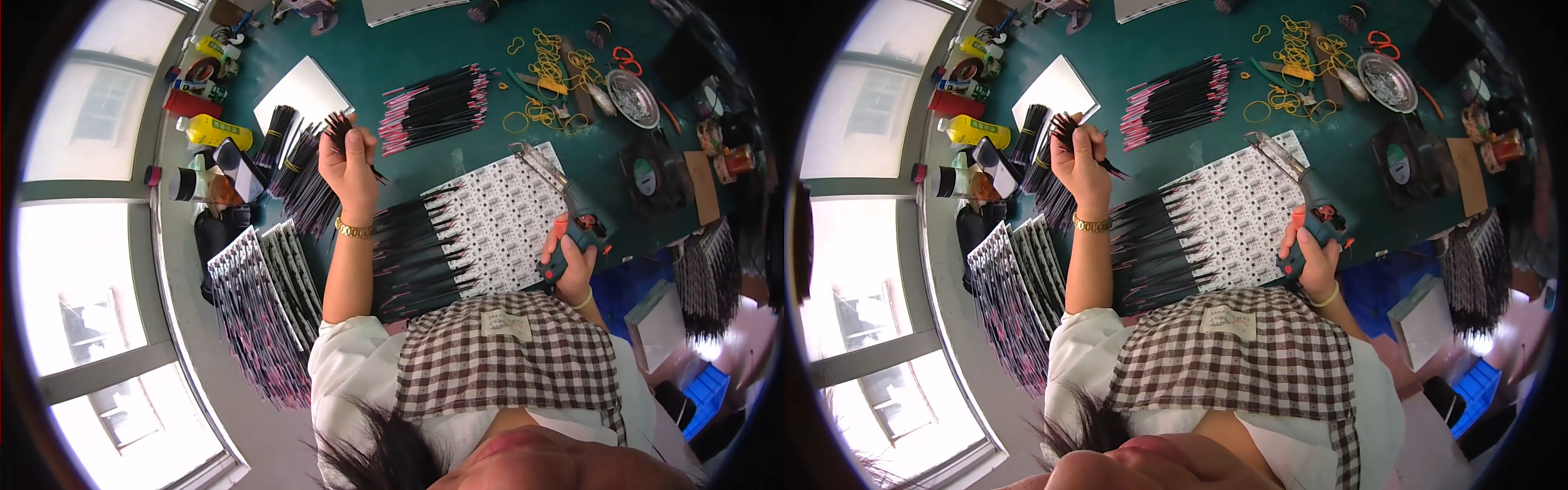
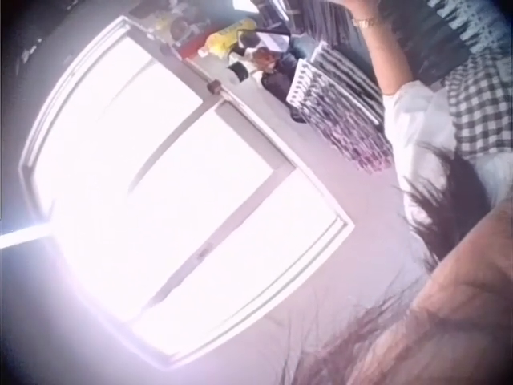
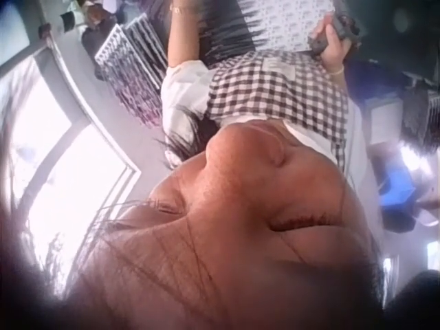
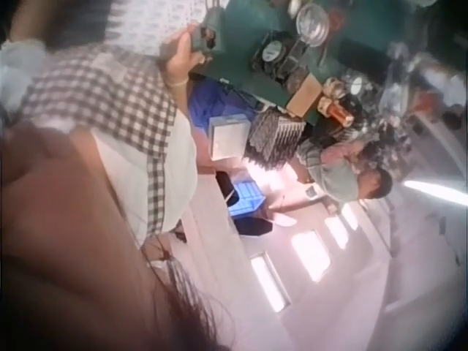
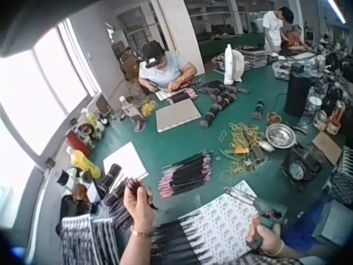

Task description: The person positions wires onto the contact points of a circuit board and solders them in place using a soldering iron.

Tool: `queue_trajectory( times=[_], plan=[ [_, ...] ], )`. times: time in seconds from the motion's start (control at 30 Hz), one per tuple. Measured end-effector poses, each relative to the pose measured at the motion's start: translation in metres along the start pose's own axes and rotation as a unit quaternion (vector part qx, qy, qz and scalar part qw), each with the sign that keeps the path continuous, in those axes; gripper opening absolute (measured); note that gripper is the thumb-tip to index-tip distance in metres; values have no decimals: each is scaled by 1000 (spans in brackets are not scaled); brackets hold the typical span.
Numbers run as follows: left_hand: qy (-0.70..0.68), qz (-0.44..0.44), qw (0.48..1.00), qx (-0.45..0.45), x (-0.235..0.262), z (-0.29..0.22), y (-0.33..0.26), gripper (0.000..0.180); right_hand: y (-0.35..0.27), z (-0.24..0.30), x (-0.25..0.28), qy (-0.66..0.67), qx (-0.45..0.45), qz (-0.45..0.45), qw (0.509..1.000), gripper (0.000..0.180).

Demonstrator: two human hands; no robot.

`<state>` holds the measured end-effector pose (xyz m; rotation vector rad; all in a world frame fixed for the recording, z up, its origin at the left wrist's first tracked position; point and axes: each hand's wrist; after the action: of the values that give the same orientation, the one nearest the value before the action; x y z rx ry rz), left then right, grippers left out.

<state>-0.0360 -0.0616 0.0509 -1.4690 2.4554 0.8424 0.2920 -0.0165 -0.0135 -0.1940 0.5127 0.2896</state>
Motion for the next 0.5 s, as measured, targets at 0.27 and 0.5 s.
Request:
queue_trajectory(
  times=[0.27, 0.5],
  plan=[
    [281, 277, 908, -141, -12, -41, -26, 11, 5, -2, 3, 8, -19, -7, 1000, 32],
    [482, 319, 807, 122, -11, -20, -76, 21, -12, 4, 4, 30, -69, -9, 997, 38]
  ],
)
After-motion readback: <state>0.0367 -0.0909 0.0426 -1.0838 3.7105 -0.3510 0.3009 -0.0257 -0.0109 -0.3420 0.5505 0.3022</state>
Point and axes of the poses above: each hand's wrist, its own y-axis towards the middle knuckle, its own x-axis out of the back of the hand, z = x × y, and after that the axes turned 15 degrees about -z, right-handed
